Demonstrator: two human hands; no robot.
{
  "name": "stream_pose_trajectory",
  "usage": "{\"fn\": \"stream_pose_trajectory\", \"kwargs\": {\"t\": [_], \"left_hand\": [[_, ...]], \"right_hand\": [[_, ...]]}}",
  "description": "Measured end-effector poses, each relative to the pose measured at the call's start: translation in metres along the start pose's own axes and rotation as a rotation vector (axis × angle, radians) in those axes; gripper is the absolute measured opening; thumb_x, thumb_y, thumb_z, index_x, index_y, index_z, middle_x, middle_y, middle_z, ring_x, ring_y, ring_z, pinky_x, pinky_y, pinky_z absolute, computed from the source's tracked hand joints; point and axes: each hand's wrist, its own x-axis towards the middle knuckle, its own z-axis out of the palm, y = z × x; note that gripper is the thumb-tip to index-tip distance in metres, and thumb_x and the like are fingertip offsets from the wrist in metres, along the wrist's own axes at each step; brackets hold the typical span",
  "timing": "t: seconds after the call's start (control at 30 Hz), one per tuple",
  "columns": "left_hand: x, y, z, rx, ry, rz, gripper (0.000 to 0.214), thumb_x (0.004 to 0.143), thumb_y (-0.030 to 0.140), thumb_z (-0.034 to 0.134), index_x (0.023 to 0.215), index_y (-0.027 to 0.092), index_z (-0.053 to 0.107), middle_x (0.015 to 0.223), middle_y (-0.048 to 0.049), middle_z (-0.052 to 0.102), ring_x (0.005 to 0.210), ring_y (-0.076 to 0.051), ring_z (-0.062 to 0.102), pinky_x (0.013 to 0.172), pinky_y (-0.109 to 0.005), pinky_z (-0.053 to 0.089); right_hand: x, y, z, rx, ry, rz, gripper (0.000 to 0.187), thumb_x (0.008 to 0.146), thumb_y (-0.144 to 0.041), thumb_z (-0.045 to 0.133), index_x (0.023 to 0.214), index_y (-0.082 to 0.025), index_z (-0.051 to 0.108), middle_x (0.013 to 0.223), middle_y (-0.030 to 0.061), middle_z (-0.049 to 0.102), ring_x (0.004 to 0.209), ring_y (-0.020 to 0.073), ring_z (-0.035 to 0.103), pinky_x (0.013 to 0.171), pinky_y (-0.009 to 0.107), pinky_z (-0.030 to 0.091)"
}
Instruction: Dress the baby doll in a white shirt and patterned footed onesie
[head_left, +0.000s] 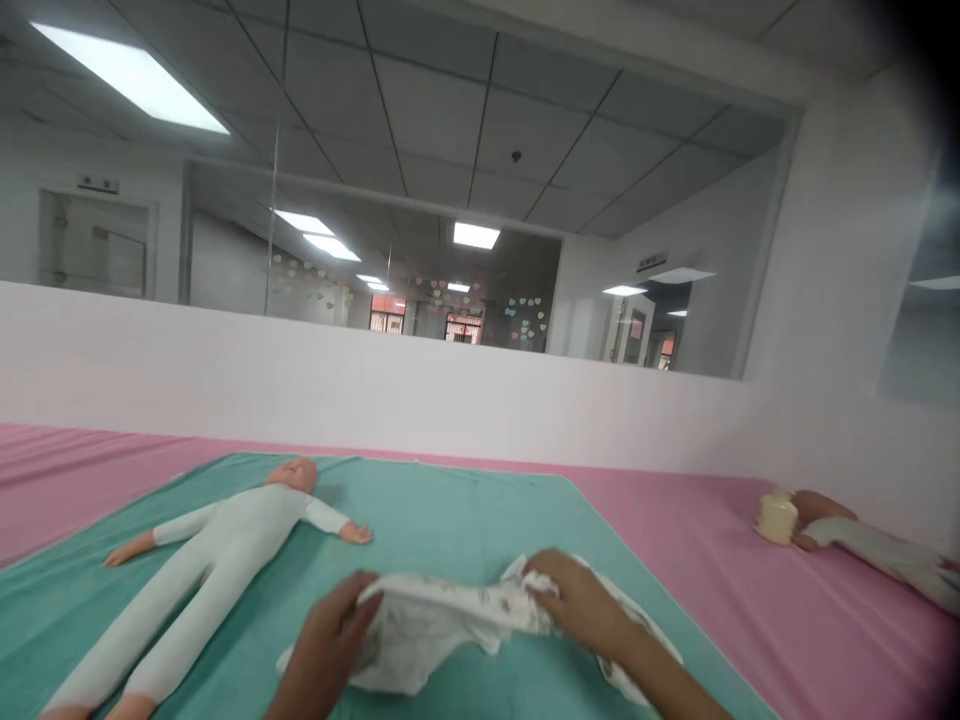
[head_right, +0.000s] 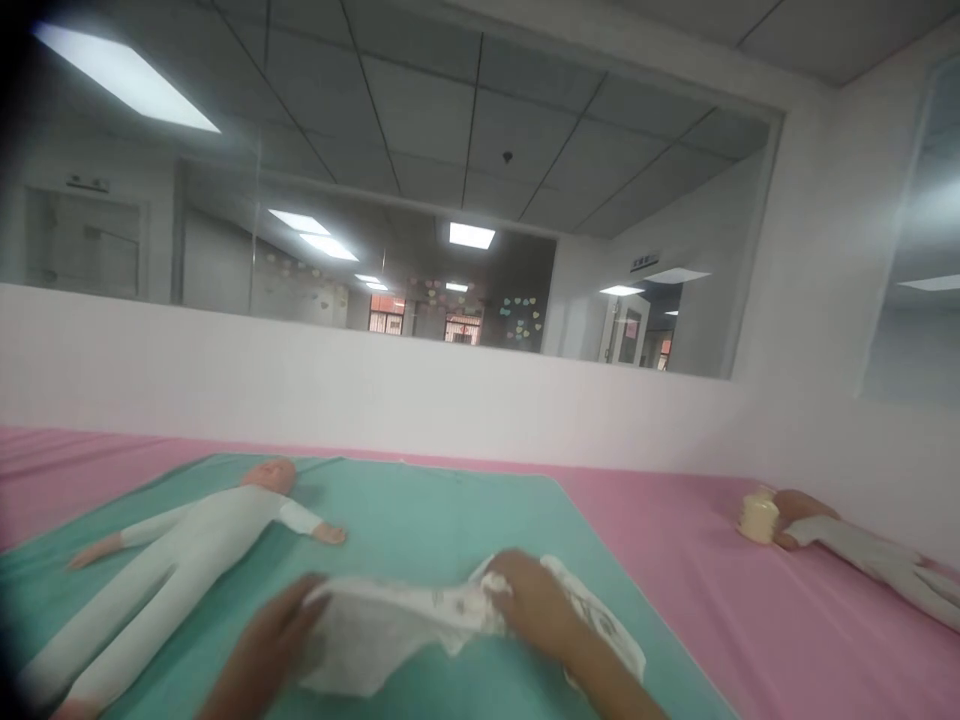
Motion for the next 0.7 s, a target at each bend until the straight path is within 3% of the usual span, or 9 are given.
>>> {"fn": "stream_pose_trajectory", "kwargs": {"t": [0.1,0.2,0.3,0.4,0.47,0.53,0.57,0.63,0.7], "left_hand": [[0.012,0.047,-0.047,-0.14,0.037,-0.067,0.033,0.083,0.048,0.038,0.087,0.021,0.058,0.083,-0.0006,0.064,0.08,-0.018,0.058,0.067,-0.024,0.046],[0.018,0.092,-0.089,-0.161,0.05,-0.094,0.034,0.08,0.05,0.044,0.076,0.02,0.058,0.068,0.0017,0.059,0.066,-0.016,0.055,0.057,-0.021,0.042],[0.019,0.116,-0.106,-0.163,0.016,-0.153,0.035,0.078,0.052,0.046,0.072,0.019,0.057,0.062,0.0033,0.054,0.06,-0.014,0.052,0.052,-0.02,0.039],[0.02,0.118,-0.093,-0.148,-0.114,-0.161,0.038,0.079,0.055,0.042,0.069,0.019,0.053,0.062,0.0038,0.05,0.059,-0.014,0.05,0.052,-0.021,0.038],[0.021,0.113,-0.074,-0.114,-0.181,-0.125,0.041,0.08,0.056,0.039,0.067,0.019,0.05,0.062,0.0033,0.049,0.059,-0.014,0.049,0.053,-0.022,0.037],[0.02,0.107,-0.059,-0.048,-0.194,-0.074,0.041,0.08,0.055,0.037,0.065,0.019,0.049,0.062,0.0027,0.049,0.06,-0.014,0.048,0.055,-0.023,0.037],[0.019,0.104,-0.054,-0.006,-0.189,-0.059,0.04,0.08,0.054,0.037,0.064,0.019,0.049,0.062,0.0024,0.05,0.061,-0.015,0.048,0.056,-0.023,0.037],[0.016,0.101,-0.054,0.057,-0.179,-0.048,0.038,0.079,0.053,0.039,0.065,0.019,0.051,0.063,0.0018,0.052,0.064,-0.016,0.049,0.06,-0.024,0.039],[0.012,0.1,-0.066,0.066,-0.167,-0.062,0.037,0.079,0.052,0.04,0.069,0.019,0.054,0.067,0.001,0.056,0.068,-0.016,0.052,0.063,-0.024,0.04]], "right_hand": [[0.0,-0.031,-0.063,0.162,0.079,0.09,0.032,0.083,-0.043,0.039,0.089,-0.019,0.059,0.088,0.0052,0.062,0.083,0.0184,0.056,0.076,0.032,0.044],[-0.005,-0.044,-0.115,0.192,0.247,0.217,0.031,0.082,-0.046,0.044,0.088,-0.019,0.058,0.085,0.0045,0.062,0.076,0.017,0.056,0.067,0.029,0.044],[-0.012,-0.045,-0.13,0.212,0.272,0.268,0.028,0.077,-0.045,0.051,0.087,-0.02,0.059,0.087,0.0051,0.062,0.076,0.0177,0.056,0.066,0.029,0.044],[-0.019,-0.053,-0.088,0.292,0.193,0.147,0.03,0.076,-0.042,0.055,0.1,-0.024,0.057,0.105,0.0052,0.059,0.096,0.0194,0.054,0.077,0.03,0.043],[-0.023,-0.061,-0.038,0.384,-0.087,0.08,0.041,0.076,-0.042,0.055,0.114,-0.027,0.049,0.109,0.0039,0.057,0.096,0.018,0.053,0.076,0.029,0.043],[-0.026,-0.067,0.012,0.362,-0.36,0.041,0.034,0.072,-0.043,0.06,0.099,-0.024,0.057,0.091,0.0009,0.06,0.08,0.0161,0.054,0.07,0.027,0.041],[-0.027,-0.068,0.032,0.342,-0.377,0.066,0.026,0.075,-0.044,0.056,0.086,-0.021,0.059,0.079,-0.0006,0.059,0.072,0.0142,0.052,0.065,0.026,0.039],[-0.028,-0.064,0.056,0.374,-0.373,0.115,0.03,0.08,-0.045,0.048,0.07,-0.017,0.054,0.066,-0.0022,0.052,0.062,0.0111,0.046,0.059,0.023,0.035],[-0.027,-0.058,0.058,0.473,-0.295,0.151,0.034,0.083,-0.046,0.043,0.067,-0.016,0.05,0.066,-0.0027,0.048,0.061,0.0098,0.043,0.057,0.022,0.033]]}}
